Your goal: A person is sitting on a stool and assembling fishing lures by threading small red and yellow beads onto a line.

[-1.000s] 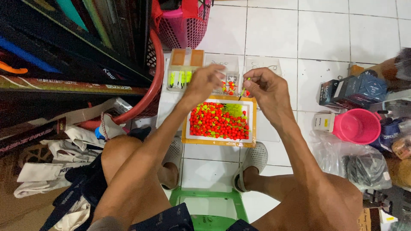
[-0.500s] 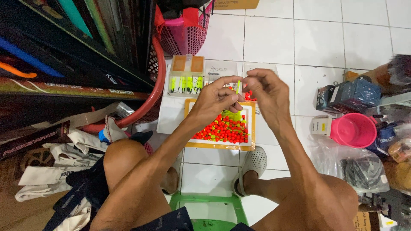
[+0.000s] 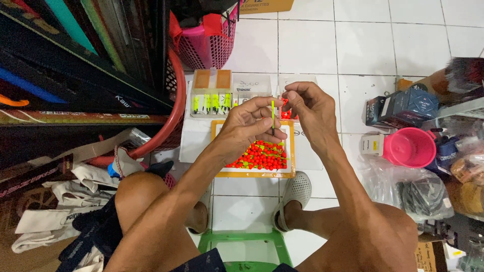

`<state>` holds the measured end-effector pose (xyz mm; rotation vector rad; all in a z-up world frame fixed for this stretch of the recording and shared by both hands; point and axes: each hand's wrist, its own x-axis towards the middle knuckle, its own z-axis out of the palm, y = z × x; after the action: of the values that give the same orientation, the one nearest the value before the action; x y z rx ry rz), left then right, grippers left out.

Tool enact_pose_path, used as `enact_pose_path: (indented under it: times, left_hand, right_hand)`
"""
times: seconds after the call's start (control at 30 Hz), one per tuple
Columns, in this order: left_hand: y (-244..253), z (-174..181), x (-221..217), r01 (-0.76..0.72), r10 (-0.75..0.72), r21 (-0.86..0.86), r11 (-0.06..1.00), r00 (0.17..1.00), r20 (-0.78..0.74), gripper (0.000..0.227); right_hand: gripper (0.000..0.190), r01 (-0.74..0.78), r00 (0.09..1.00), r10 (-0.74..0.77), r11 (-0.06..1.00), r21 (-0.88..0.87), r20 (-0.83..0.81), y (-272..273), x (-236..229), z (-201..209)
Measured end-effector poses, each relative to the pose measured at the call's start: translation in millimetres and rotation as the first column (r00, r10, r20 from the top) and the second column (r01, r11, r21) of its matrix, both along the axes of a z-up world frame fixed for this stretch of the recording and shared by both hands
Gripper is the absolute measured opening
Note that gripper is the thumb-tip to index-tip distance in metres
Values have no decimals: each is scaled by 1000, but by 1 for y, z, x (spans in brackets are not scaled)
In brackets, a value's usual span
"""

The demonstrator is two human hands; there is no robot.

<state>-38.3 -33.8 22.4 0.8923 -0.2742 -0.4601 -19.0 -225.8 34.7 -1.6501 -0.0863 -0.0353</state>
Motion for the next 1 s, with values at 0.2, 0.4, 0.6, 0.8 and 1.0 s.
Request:
enact_pose_path:
  times: [0.2, 0.4, 0.6, 0.8, 1.0]
  left_hand:
    - [-7, -10, -4, 20, -20, 43, 999, 1000, -4, 46]
    - [-27, -22, -26, 112, -113, 184, 976, 994, -4, 50]
    - [-30, -16, -31, 140, -143, 117, 983, 990, 13, 49]
    - [-27, -9, -27, 97, -102, 122, 988, 994, 40, 49]
    - [-15, -28, -3, -54, 22, 303, 951, 994, 108, 43]
  right_hand:
    - [22, -6, 1000, 6, 999, -39, -13, 0, -1, 1]
    - [19, 8, 999, -8, 1000, -12, -31, 4, -4, 7]
    - [19, 13, 1000, -13, 999, -30, 0, 1, -3, 8]
    - [20, 18, 1000, -18, 999, -34, 0, 0, -3, 7]
    - [20, 19, 1000, -20, 999, -51, -10, 1, 0, 0]
